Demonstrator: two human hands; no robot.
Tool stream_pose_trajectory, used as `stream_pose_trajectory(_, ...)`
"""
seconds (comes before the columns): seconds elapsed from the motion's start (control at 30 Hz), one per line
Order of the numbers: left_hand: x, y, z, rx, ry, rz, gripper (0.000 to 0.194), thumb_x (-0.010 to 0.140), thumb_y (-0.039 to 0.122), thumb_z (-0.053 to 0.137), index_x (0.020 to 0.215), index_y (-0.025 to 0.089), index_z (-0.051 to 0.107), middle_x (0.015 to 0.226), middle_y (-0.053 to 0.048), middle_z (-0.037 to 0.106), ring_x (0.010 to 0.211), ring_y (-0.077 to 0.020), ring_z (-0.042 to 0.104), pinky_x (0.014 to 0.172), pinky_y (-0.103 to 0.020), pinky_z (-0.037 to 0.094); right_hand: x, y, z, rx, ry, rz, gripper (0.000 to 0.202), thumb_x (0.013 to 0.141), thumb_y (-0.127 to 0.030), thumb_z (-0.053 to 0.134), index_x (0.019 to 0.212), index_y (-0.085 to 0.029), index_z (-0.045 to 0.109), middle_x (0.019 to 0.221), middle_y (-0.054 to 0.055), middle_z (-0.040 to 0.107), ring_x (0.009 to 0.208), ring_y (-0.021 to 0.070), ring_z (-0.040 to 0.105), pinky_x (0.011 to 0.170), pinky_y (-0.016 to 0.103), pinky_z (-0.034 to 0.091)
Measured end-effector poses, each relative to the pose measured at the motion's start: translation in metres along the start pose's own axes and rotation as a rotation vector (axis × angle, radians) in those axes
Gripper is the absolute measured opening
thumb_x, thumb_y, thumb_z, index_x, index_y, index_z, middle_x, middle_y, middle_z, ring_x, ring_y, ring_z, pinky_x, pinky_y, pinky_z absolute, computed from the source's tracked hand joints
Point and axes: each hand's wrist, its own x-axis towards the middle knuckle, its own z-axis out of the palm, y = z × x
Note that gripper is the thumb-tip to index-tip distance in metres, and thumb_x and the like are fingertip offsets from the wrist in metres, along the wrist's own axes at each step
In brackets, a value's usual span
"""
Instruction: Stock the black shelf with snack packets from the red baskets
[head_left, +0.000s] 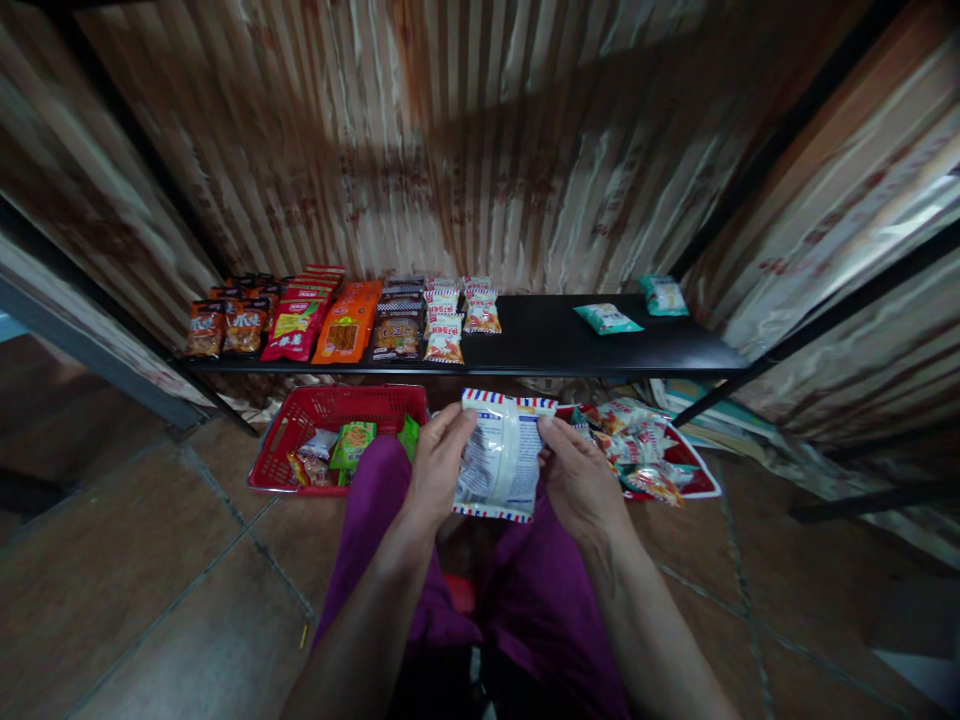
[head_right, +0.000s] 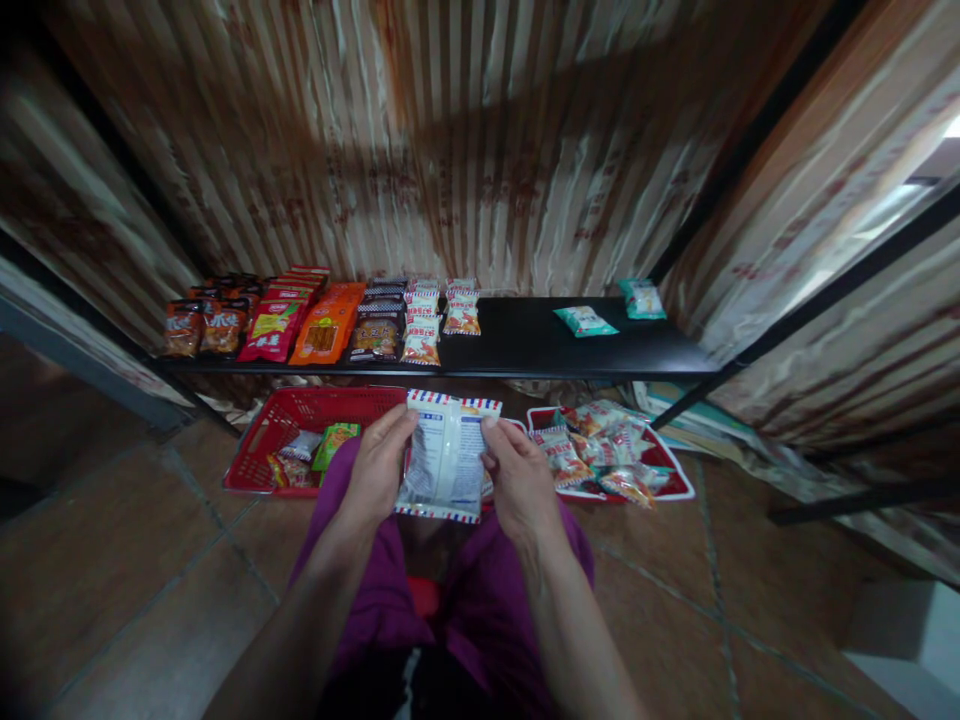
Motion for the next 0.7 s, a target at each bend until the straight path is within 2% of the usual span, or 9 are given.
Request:
stream_pose_trajectory(0.07, -0.003, -0.001, -0.001, -0.006, -0.048, -0.004, 0.020, 0.076, 0.039, 0.063, 0.083, 0.020, 0.066, 0.079, 0.000, 0.066, 0.072, -0.0140, 0.058, 0.067, -0.022, 0.043, 0.001, 0.000, -0.001, 0.015, 0.012, 0.012, 0.031, 0.050, -0.043, 0.084, 0.061, -0.021, 0.066, 0.052, -0.005, 0.053, 0.045, 0.0077, 0.041, 0.040, 0.021, 0.033)
stream_pose_trajectory(0.17, -0.009, -0.003, 0.000, -0.051, -0.116, -0.050, 0.027, 0.076, 0.038, 0.065, 0.096, 0.020, 0.065, 0.092, -0.003, 0.069, 0.083, -0.0174, 0.062, 0.076, -0.024, 0.046, 0.002, 0.000, -0.001, 0.035, 0.036, 0.018, 0.031, 0.048, -0.043, 0.085, 0.061, -0.022, 0.066, 0.052, -0.006, 0.053, 0.044, 0.0072, 0.041, 0.040, 0.020, 0.034)
stream_pose_trajectory(0.33, -0.012, -0.009, -0.001, -0.063, -0.192, -0.094, 0.038, 0.074, 0.040, 0.068, 0.104, 0.018, 0.063, 0.105, -0.007, 0.068, 0.095, -0.0207, 0.063, 0.083, -0.028, 0.046, 0.001, 0.000, -0.005, 0.026, 0.029, -0.008, 0.030, 0.048, -0.044, 0.084, 0.061, -0.023, 0.067, 0.050, -0.006, 0.054, 0.040, 0.0073, 0.036, 0.036, 0.022, 0.029)
stream_pose_trajectory(0.47, -0.014, -0.015, -0.002, -0.039, -0.222, -0.093, 0.041, 0.075, 0.041, 0.068, 0.109, 0.019, 0.062, 0.109, -0.008, 0.067, 0.098, -0.0217, 0.062, 0.088, -0.031, 0.046, 0.002, -0.001, -0.008, 0.059, 0.036, 0.026, 0.027, 0.051, -0.040, 0.084, 0.062, -0.023, 0.067, 0.044, -0.007, 0.050, 0.036, 0.0065, 0.033, 0.034, 0.022, 0.025)
stream_pose_trajectory(0.6, -0.018, -0.018, 0.000, 0.014, -0.270, -0.095, 0.042, 0.076, 0.040, 0.067, 0.112, 0.020, 0.060, 0.112, -0.008, 0.066, 0.102, -0.0219, 0.061, 0.089, -0.031, 0.046, 0.003, -0.002, -0.007, 0.101, 0.059, 0.040, 0.028, 0.050, -0.038, 0.085, 0.066, -0.022, 0.068, 0.048, -0.006, 0.057, 0.037, 0.0073, 0.041, 0.036, 0.022, 0.033)
stream_pose_trajectory(0.7, -0.021, -0.019, 0.003, 0.038, -0.232, -0.092, 0.041, 0.076, 0.041, 0.066, 0.111, 0.020, 0.060, 0.113, -0.007, 0.066, 0.102, -0.0217, 0.061, 0.089, -0.030, 0.046, 0.004, -0.003, -0.006, 0.111, 0.073, 0.044, 0.031, 0.046, -0.038, 0.086, 0.067, -0.022, 0.069, 0.051, -0.004, 0.062, 0.040, 0.0107, 0.048, 0.038, 0.024, 0.038)
